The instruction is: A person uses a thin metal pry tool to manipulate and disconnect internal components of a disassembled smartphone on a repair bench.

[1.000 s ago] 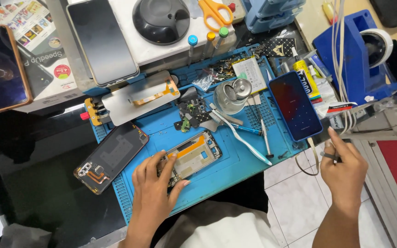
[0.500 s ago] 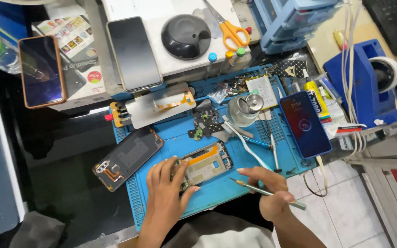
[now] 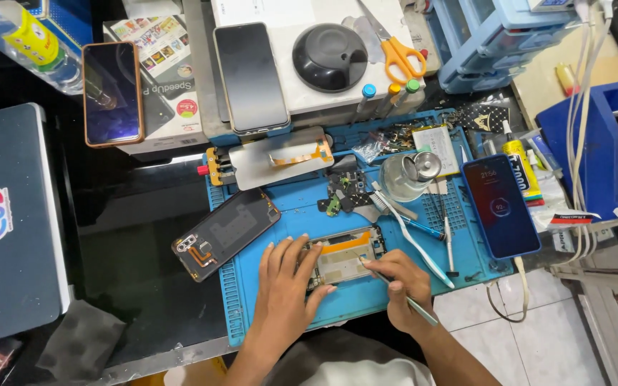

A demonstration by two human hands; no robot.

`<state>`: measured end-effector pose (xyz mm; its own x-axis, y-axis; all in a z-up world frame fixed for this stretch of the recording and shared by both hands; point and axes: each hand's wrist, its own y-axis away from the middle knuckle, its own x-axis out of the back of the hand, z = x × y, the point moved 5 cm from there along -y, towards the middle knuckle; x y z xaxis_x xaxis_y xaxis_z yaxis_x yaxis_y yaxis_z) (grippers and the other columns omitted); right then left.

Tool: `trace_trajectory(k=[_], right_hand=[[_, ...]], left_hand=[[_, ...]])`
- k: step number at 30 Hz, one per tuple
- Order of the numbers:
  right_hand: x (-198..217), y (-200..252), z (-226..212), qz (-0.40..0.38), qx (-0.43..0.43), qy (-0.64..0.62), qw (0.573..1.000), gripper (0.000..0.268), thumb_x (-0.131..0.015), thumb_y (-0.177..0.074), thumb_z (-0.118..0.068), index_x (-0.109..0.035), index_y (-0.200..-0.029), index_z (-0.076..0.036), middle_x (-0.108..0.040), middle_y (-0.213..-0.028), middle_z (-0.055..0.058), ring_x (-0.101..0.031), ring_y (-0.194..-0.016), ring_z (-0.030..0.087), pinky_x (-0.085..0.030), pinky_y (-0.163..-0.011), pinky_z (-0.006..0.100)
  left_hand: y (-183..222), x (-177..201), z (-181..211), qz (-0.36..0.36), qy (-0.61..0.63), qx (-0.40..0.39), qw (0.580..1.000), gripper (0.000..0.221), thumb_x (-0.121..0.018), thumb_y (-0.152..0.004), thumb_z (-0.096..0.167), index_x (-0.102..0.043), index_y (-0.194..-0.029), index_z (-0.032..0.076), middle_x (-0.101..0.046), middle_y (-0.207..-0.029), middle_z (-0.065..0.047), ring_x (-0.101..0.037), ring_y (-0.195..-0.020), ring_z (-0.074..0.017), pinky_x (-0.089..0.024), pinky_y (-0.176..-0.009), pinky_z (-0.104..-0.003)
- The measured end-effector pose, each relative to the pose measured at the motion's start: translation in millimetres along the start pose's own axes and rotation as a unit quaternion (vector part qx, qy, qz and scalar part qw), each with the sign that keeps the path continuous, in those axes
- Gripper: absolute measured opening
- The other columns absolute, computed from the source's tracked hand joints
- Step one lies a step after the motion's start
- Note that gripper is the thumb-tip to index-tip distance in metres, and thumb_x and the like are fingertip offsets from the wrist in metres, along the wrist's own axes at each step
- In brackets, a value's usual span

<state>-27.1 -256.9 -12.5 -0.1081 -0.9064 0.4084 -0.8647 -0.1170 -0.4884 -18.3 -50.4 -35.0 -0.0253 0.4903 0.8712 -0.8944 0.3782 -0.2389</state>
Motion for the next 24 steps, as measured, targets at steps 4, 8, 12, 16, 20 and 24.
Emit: trace_trajectory(k=[4, 8, 12, 16, 20, 24], right_hand=[[0, -2, -4, -0.013, 0.020, 0.018, 1.000, 0.046, -0.045, -0.107, -0.038, -0.071, -0.108, 0.000, -0.066, -0.089, 0.011, -0.065, -0.076, 0.020, -0.055, -0.068, 0.030], [-2, -4, -10, -0.006, 0.027, 0.048, 0.998, 0.016, -0.068, -0.093, -0.012, -0.069, -0.106, -0.002, -0.070, -0.093, 0.011, -0.066, -0.080, 0.022, -0.058, -0.072, 0.031], [-1, -4, -9, 0.017, -0.009, 0.029, 0.999, 0.017, -0.070, -0.091, -0.010, -0.069, -0.107, -0.005, -0.070, -0.092, 0.008, -0.065, -0.076, 0.018, -0.055, -0.068, 0.026], [-1, -4, -11, 0.029, 0.003, 0.035, 0.999, 0.013, -0.074, -0.088, -0.009, -0.067, -0.098, -0.007, -0.069, -0.089, 0.008, -0.066, -0.078, 0.020, -0.056, -0.070, 0.029], [0, -7, -15, 0.015, 0.000, 0.049, 0.999, 0.015, -0.072, -0.088, -0.010, -0.068, -0.102, -0.006, -0.070, -0.094, 0.010, -0.067, -0.083, 0.023, -0.056, -0.072, 0.031], [-1, -4, -9, 0.016, 0.004, 0.045, 0.999, 0.015, -0.073, -0.087, -0.007, -0.067, -0.101, -0.006, -0.071, -0.092, 0.009, -0.067, -0.083, 0.023, -0.056, -0.071, 0.030]], left_hand=[[0, -2, 0, 0.005, 0.010, 0.004, 1.000, 0.068, -0.072, -0.092, 0.048, -0.052, -0.146, 0.011, -0.046, -0.151, -0.013, -0.038, -0.142, -0.0355, -0.026, -0.119, -0.059], [0, 2, 2, 0.012, 0.015, 0.005, 1.000, 0.068, -0.072, -0.093, 0.047, -0.053, -0.147, 0.011, -0.047, -0.151, -0.012, -0.039, -0.142, -0.0349, -0.026, -0.119, -0.058], [-2, 2, 5, 0.020, -0.004, 0.009, 1.000, 0.067, -0.072, -0.092, 0.048, -0.054, -0.145, 0.011, -0.048, -0.152, -0.011, -0.040, -0.143, -0.0343, -0.024, -0.120, -0.057], [-4, 4, 5, 0.012, 0.022, 0.012, 1.000, 0.069, -0.072, -0.093, 0.046, -0.052, -0.147, 0.009, -0.046, -0.155, -0.014, -0.037, -0.146, -0.0365, -0.021, -0.121, -0.061], [-1, 9, -1, -0.033, 0.065, 0.026, 0.997, 0.076, -0.076, -0.092, 0.045, -0.044, -0.152, 0.011, -0.038, -0.158, -0.017, -0.030, -0.148, -0.0406, -0.019, -0.120, -0.063], [1, 3, -7, -0.014, 0.058, 0.027, 0.998, 0.073, -0.076, -0.092, 0.041, -0.046, -0.151, 0.011, -0.043, -0.153, -0.014, -0.037, -0.144, -0.0369, -0.024, -0.120, -0.060]])
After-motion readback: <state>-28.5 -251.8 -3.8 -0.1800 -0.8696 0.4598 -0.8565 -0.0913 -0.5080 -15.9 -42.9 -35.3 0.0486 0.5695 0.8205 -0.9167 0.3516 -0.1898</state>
